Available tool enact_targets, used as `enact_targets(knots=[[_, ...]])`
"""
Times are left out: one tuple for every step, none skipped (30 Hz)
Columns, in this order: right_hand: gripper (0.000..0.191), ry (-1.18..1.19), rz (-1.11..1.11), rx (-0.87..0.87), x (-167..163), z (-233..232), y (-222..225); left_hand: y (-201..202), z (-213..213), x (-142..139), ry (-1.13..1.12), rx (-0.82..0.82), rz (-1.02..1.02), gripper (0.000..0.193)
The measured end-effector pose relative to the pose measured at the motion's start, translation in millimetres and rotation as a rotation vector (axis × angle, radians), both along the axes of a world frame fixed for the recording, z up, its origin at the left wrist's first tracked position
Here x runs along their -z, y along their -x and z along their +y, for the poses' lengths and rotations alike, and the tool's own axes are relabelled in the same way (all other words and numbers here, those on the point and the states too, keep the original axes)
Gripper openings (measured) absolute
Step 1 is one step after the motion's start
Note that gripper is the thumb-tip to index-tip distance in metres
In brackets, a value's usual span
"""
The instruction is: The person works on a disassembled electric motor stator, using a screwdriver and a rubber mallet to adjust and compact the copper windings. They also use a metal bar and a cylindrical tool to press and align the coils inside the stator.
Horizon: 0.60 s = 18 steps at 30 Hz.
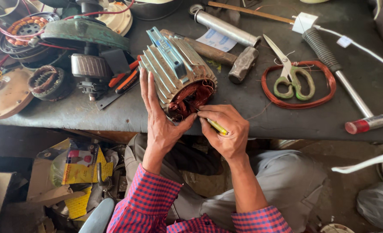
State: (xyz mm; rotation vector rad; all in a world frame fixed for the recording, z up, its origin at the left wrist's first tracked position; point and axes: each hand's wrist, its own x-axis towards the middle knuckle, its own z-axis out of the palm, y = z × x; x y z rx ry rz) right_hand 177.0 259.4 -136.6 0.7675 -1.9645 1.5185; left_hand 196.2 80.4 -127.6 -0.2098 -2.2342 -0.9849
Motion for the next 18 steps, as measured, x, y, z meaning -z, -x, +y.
enact_targets(knots=[[0.02,0.006,0.005,0.01,0.2,-0.2,-0.6,-0.1,-0.4,-0.3,0.004,-0.005,-0.002,0.127],[0.019,0.011,0.009,0.02,0.6,-0.6,-1.2,-0.5,-0.6,-0.7,0.0,-0.004,-0.008,0.127],[0.018,0.017,-0.007,0.024,1.1,-0.8,-1.8,-0.6,-0.7,-0.8,-0.004,-0.002,-0.014,0.128],[0.017,0.023,-0.019,0.03,1.6,-1.3,-2.0,-0.7,-0.9,-1.0,-0.007,0.001,-0.018,0.128],[0.017,0.028,-0.032,0.035,2.3,-1.8,-2.0,-0.7,-1.0,-1.1,-0.01,0.003,-0.021,0.128],[0.016,0.037,-0.037,0.033,3.0,-2.2,-2.3,-1.0,-0.9,-1.0,-0.014,0.005,-0.028,0.128],[0.016,0.048,-0.041,0.03,3.7,-2.9,-2.0,-1.1,-0.9,-1.1,-0.016,0.005,-0.032,0.128],[0.016,0.058,-0.043,0.028,4.5,-3.4,-1.5,-0.8,-1.0,-0.9,-0.016,0.006,-0.03,0.128],[0.016,0.067,-0.039,0.026,5.1,-3.7,-1.3,-1.0,-0.9,-1.1,-0.015,0.005,-0.03,0.128],[0.015,0.076,-0.036,0.024,6.0,-4.3,-0.9,-1.1,-1.1,-0.8,-0.013,0.005,-0.031,0.128],[0.015,0.085,-0.032,0.023,6.5,-4.4,-0.6,-1.1,-0.9,-0.8,-0.011,0.004,-0.028,0.128],[0.016,0.078,-0.031,0.026,7.1,-4.6,-0.6,-1.2,-0.9,-0.6,-0.01,0.005,-0.025,0.127],[0.016,0.071,-0.029,0.028,7.7,-4.7,-0.3,-0.9,-0.9,-0.4,-0.009,0.005,-0.022,0.127],[0.017,0.066,-0.027,0.03,7.9,-4.6,-0.5,-1.1,-0.7,-0.4,-0.008,0.003,-0.021,0.127],[0.016,0.068,-0.033,0.034,8.5,-4.9,-0.3,-1.0,-0.9,0.0,-0.006,0.001,-0.023,0.127],[0.016,0.069,-0.038,0.036,8.6,-4.9,-0.4,-1.2,-0.9,-0.1,-0.004,0.0,-0.023,0.128],[0.016,0.069,-0.044,0.041,9.0,-5.1,-0.3,-1.0,-0.9,0.4,-0.008,0.004,-0.022,0.128],[0.016,0.07,-0.047,0.038,8.9,-5.1,-0.4,-1.1,-0.8,0.4,-0.011,0.008,-0.02,0.128]])
